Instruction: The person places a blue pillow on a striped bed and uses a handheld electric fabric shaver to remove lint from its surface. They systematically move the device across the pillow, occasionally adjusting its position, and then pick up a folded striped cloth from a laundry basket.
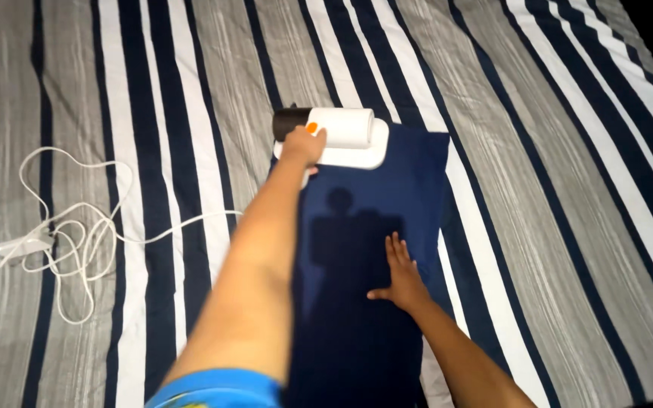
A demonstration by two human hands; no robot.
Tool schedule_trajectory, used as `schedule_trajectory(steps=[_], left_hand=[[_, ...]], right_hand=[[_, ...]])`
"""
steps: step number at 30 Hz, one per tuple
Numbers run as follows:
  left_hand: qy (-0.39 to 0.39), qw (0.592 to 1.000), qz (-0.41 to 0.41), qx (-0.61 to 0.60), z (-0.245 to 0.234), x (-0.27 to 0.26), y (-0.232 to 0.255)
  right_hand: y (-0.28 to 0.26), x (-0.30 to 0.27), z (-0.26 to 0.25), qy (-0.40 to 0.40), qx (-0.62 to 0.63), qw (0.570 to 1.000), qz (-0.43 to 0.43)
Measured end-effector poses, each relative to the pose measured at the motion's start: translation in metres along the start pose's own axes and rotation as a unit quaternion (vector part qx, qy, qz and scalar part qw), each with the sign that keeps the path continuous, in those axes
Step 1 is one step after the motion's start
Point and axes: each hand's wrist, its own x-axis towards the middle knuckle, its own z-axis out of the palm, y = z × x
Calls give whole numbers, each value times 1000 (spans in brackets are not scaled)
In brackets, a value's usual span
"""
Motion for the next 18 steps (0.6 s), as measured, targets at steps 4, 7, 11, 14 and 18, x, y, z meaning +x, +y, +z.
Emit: schedule_trajectory(steps=[4, 7, 11, 14, 18], left_hand=[[-37, 999, 0, 8, -25, -65, -5], [-42, 999, 2, 11, -28, -105, -25], [-59, 998, 4, 38, -33, -165, -60], [-73, 995, 4, 73, -35, -219, -83], [-61, 993, 6, 101, -34, -281, -114]], right_hand=[[2, 1, -2, -10, 3, 1000, 1], [14, -2, 1, 15, 16, 999, -28], [43, -5, 9, 57, 20, 994, -94], [63, -9, 11, 59, -7, 992, -112], [59, -37, -2, 29, -22, 996, -84]])
